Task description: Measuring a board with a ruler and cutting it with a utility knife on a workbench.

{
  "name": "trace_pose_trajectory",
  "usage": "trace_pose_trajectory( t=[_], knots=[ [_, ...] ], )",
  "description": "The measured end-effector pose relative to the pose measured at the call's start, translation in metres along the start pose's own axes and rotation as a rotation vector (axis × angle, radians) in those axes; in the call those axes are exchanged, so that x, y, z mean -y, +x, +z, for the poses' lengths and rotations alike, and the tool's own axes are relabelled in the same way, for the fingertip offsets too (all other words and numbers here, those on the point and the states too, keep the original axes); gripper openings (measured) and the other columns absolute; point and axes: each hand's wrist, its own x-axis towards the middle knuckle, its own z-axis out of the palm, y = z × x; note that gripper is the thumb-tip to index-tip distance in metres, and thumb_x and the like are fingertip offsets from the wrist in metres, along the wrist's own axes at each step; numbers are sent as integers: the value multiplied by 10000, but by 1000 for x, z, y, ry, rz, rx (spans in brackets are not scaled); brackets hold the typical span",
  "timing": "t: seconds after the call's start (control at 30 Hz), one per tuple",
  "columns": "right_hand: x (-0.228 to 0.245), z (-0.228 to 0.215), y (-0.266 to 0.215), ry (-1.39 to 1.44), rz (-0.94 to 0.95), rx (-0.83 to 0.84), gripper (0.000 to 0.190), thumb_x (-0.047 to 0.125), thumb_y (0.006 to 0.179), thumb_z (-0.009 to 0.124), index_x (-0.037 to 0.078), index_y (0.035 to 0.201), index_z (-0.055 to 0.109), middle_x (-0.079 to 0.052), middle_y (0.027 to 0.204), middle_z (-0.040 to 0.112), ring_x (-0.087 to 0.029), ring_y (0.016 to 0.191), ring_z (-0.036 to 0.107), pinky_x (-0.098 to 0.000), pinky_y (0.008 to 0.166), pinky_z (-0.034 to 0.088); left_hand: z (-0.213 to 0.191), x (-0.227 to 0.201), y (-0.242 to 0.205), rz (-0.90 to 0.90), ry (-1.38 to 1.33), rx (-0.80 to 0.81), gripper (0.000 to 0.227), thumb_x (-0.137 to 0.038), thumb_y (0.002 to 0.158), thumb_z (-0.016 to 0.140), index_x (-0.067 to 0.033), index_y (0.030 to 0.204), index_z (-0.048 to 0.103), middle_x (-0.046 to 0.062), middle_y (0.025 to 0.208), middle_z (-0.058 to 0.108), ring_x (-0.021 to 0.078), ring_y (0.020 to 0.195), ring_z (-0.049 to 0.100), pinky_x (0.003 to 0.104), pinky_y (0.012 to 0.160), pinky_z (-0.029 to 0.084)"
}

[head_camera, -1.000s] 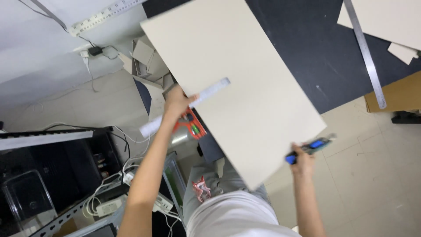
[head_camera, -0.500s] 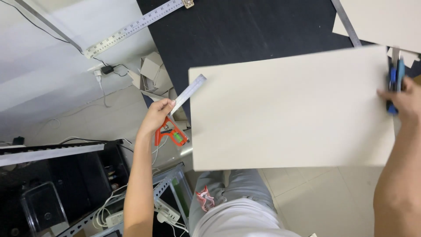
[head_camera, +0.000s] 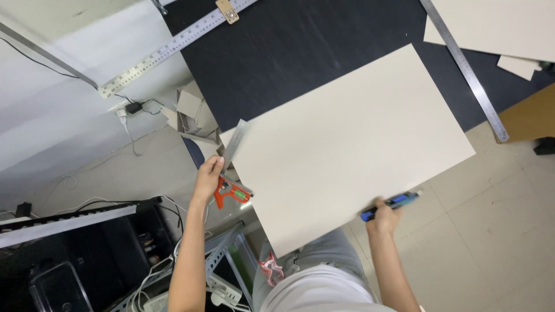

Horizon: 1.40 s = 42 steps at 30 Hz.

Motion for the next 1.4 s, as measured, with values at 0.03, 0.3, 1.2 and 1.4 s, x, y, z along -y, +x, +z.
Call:
trace_pose_trajectory(
  t=[0.03,0.3,1.2,1.4],
  knots=[
    [20,-2,-22,-5,2,-7,665,-10,918,664,87,1463,295,-192,1408,357,-302,1267,433,-487,1099,348,1,1,-3,-5,0,7,294,-286,1079,548,-78,949,711,127,799,659,246,823,599,396,800,482],
    [69,14,105,-281,-415,120,393,33,851,801,-1,1204,631,-241,1058,669,-343,941,674,-494,732,520,-25,-27,-1,98,-86,-122,305,-287,1113,507,-108,948,691,46,799,619,162,867,532,355,864,456],
    [154,205,64,-1376,-775,1031,644,150,941,564,212,1567,425,-153,1045,479,-387,974,539,-413,872,418,-111,-121,150,-174,172,60,966,-439,808,809,-108,1513,237,169,1401,500,262,1115,616,366,944,479],
    [158,206,56,-1404,-760,1072,642,154,983,547,182,1598,364,-122,945,404,-322,822,464,-388,779,404,-103,-118,167,-141,239,91,690,-408,821,793,-136,1355,450,88,1275,584,235,1096,592,345,847,476]
  ],
)
